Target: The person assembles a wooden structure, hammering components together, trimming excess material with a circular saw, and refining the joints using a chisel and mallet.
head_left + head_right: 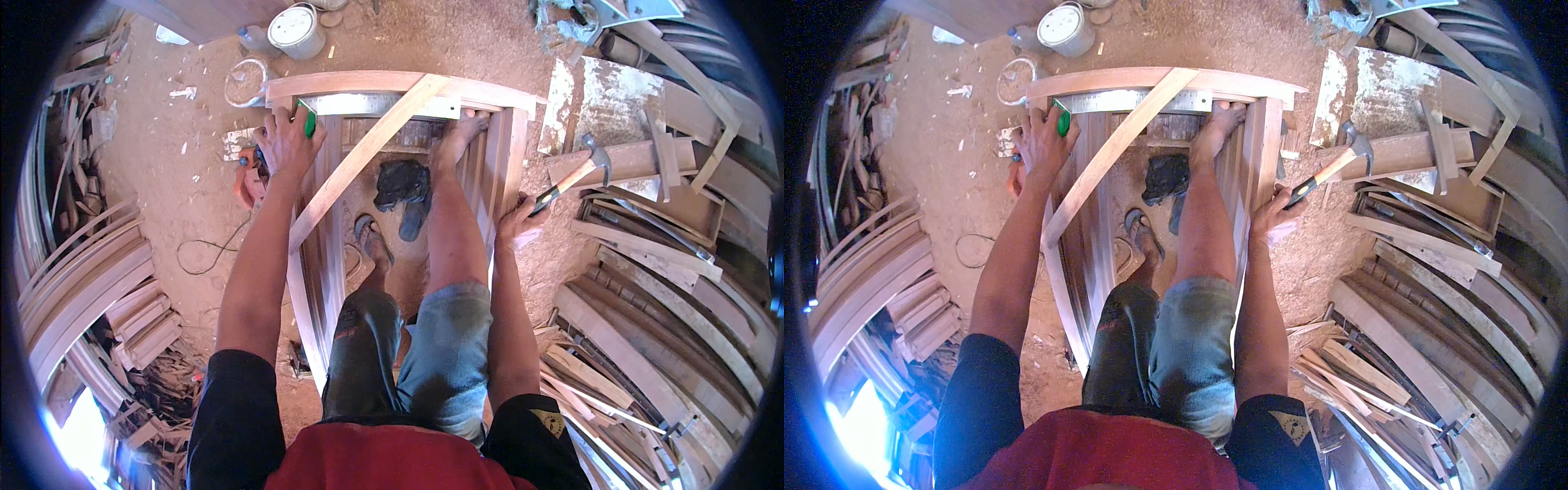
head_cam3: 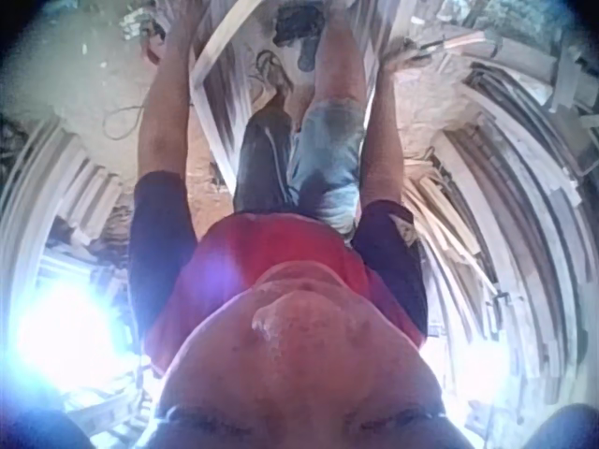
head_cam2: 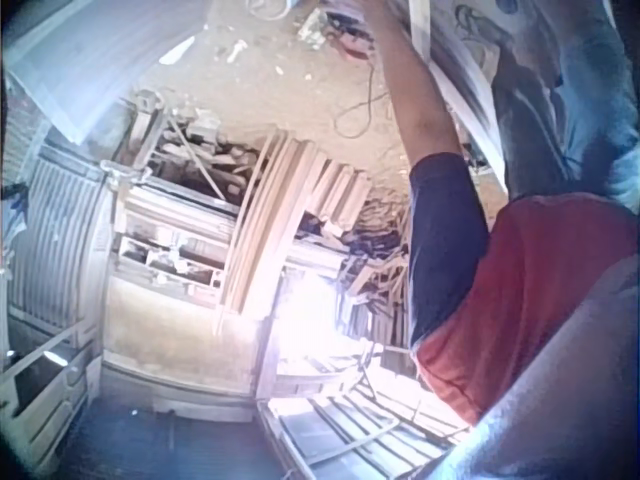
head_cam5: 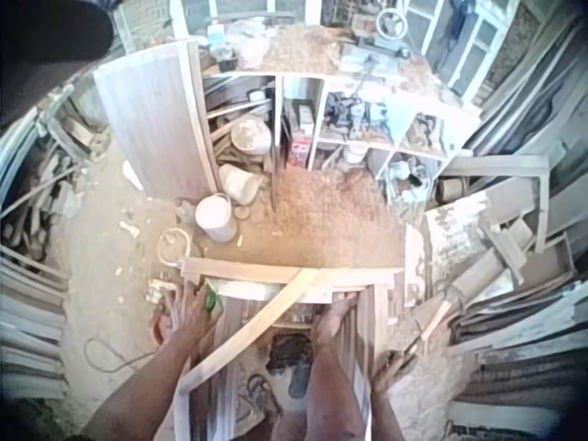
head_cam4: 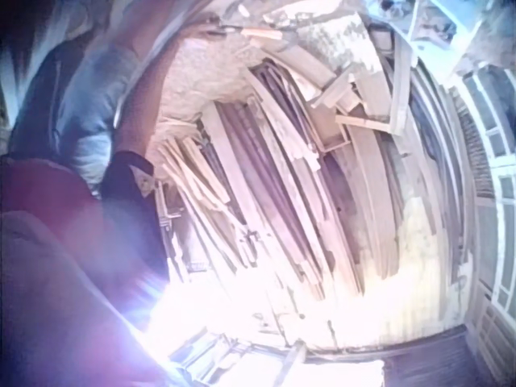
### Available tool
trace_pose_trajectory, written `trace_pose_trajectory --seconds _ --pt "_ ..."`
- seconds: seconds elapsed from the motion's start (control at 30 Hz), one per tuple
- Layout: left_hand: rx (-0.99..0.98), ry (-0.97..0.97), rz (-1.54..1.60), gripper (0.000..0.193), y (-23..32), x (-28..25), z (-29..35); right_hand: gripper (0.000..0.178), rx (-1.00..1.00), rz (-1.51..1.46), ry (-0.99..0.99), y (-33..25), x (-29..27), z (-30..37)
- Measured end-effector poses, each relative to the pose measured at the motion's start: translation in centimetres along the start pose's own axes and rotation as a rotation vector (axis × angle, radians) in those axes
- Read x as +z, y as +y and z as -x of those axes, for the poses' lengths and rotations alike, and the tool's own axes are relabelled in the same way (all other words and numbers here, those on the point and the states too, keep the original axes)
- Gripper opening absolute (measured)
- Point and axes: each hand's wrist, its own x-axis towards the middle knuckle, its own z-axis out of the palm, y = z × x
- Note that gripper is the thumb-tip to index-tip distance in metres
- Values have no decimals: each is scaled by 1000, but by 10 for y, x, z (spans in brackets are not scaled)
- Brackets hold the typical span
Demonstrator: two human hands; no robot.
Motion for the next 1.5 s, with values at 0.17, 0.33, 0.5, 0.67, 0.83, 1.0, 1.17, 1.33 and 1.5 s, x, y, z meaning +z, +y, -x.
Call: trace_pose_trajectory --seconds 0.17,0.33,0.5,0.67,0.83,1.0,1.17,1.33,1.5 --pt "56 81 -64 36 3 4 -1 48 -102 258 35 3 -4 0" --pt "18 73 -71 32 -2 -1 5 47 -118 253 28 4 6 7" --pt "51 67 417 35 38 -41 51 49 -103 239 61 7 0 -8" --pt "-305 -374 1637 41 111 9 175 49 9 321 30 9 -2 -8" --pt "-576 -170 3194 50 76 112 147 49 -31 276 2 14 13 10" --pt "-1217 284 2980 61 108 76 61 49 -50 234 -3 2 -3 -6" --pt "-238 257 3414 56 89 117 41 55 10 216 -38 -8 0 1" --pt "-59 284 3668 19 82 100 21 56 19 265 -54 4 -2 -6" --pt "1 334 3762 5 78 100 31 57 6 248 -83 3 0 -1"
